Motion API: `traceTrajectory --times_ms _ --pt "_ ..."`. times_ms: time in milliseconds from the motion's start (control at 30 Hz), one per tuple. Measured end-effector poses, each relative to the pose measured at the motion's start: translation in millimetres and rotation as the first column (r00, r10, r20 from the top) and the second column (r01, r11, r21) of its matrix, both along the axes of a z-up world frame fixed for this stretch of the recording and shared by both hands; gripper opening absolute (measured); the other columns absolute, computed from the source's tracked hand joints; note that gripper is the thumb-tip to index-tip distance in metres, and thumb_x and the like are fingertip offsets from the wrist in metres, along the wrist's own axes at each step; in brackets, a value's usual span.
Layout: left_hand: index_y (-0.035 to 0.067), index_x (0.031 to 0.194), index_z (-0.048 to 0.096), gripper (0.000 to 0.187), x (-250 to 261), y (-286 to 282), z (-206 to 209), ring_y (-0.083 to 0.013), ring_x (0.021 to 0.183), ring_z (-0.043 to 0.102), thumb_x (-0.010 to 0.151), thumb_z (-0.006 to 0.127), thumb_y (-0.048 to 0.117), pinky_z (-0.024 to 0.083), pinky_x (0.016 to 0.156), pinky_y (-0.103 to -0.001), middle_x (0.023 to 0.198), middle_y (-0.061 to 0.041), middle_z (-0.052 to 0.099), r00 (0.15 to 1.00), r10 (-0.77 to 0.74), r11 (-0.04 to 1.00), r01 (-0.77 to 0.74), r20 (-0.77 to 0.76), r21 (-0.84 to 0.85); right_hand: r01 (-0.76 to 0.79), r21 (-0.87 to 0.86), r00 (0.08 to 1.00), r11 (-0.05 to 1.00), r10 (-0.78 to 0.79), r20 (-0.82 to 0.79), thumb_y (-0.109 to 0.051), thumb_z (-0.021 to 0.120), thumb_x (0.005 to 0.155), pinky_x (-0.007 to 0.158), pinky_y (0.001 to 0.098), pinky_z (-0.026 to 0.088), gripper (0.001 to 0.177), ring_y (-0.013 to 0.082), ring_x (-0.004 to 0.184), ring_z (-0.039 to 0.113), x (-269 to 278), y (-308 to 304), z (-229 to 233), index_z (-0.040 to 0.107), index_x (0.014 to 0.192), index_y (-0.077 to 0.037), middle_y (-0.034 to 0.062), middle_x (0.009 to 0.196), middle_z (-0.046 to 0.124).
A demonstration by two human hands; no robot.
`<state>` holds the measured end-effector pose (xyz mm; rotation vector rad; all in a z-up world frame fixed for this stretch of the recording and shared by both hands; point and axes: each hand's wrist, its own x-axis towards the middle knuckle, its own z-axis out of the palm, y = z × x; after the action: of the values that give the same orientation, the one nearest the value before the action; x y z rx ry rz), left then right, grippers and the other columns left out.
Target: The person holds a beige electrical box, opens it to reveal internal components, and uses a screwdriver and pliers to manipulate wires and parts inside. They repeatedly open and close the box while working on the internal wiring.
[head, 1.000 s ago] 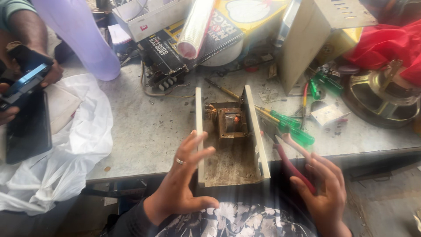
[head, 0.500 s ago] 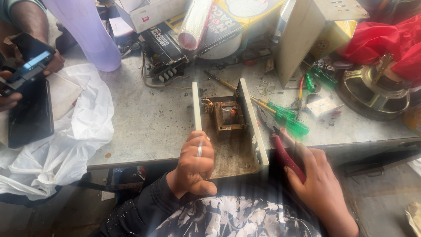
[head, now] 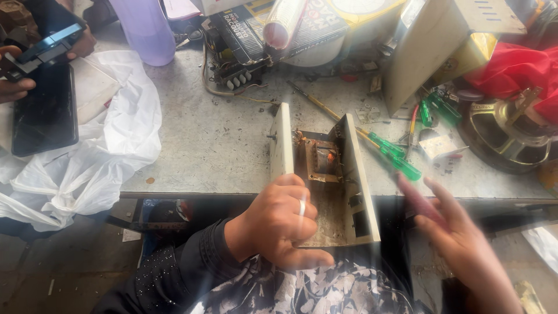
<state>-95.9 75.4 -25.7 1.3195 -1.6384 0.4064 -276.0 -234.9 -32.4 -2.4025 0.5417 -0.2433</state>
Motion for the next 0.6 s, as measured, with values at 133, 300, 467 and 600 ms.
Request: traceTrajectory --times_ms 133,300,467,600 --pt "0.017 0.051 0.042 0.060 -3 -5 9 -0.0201 0.059 0.046 0.087 0.081 0.044 0.040 0.075 -0.036 0.056 0.001 0.045 1.000 0.000 1.000 -0.001 0.020 0.019 -0.063 -0.274 0.979 0.960 0.112 0.169 -0.015 0.067 0.090 0.102 0.0382 0.047 0.061 0.0280 0.121 0.060 -9 5 44 0.053 0.150 -0.017 0.0159 0.128 0.063" --pt "0.015 0.052 0.047 0.056 -3 -8 14 -0.0203 0.059 0.048 0.087 0.082 0.041 0.042 0.076 -0.036 0.057 0.001 0.048 1.000 0.000 0.999 -0.001 0.024 0.039 -0.105 -0.533 0.989 0.839 0.143 0.030 -0.024 0.067 0.095 0.082 0.0340 0.055 0.056 0.0201 0.102 0.063 15 47 104 0.053 0.148 -0.033 0.0097 0.122 0.067" --pt "0.015 0.053 0.049 0.052 -3 -6 13 -0.0196 0.057 0.046 0.086 0.082 0.038 0.040 0.070 -0.036 0.056 0.001 0.048 0.999 0.000 0.999 -0.001 0.032 0.047 -0.428 -0.725 0.890 0.540 0.391 -0.235 -0.032 0.066 0.090 0.073 0.0376 0.057 0.056 0.0200 0.090 0.066 59 75 129 0.056 0.144 -0.044 0.0061 0.100 0.071" --pt "0.015 0.051 0.047 0.053 -2 -6 14 -0.0192 0.056 0.046 0.085 0.081 0.036 0.040 0.069 -0.037 0.055 0.001 0.047 1.000 -0.008 0.999 0.007 0.025 0.034 -0.396 -0.754 0.898 0.524 0.393 -0.199 -0.031 0.064 0.092 0.063 0.0325 0.055 0.049 0.0186 0.085 0.064 60 72 148 0.057 0.140 -0.039 0.0054 0.114 0.072"
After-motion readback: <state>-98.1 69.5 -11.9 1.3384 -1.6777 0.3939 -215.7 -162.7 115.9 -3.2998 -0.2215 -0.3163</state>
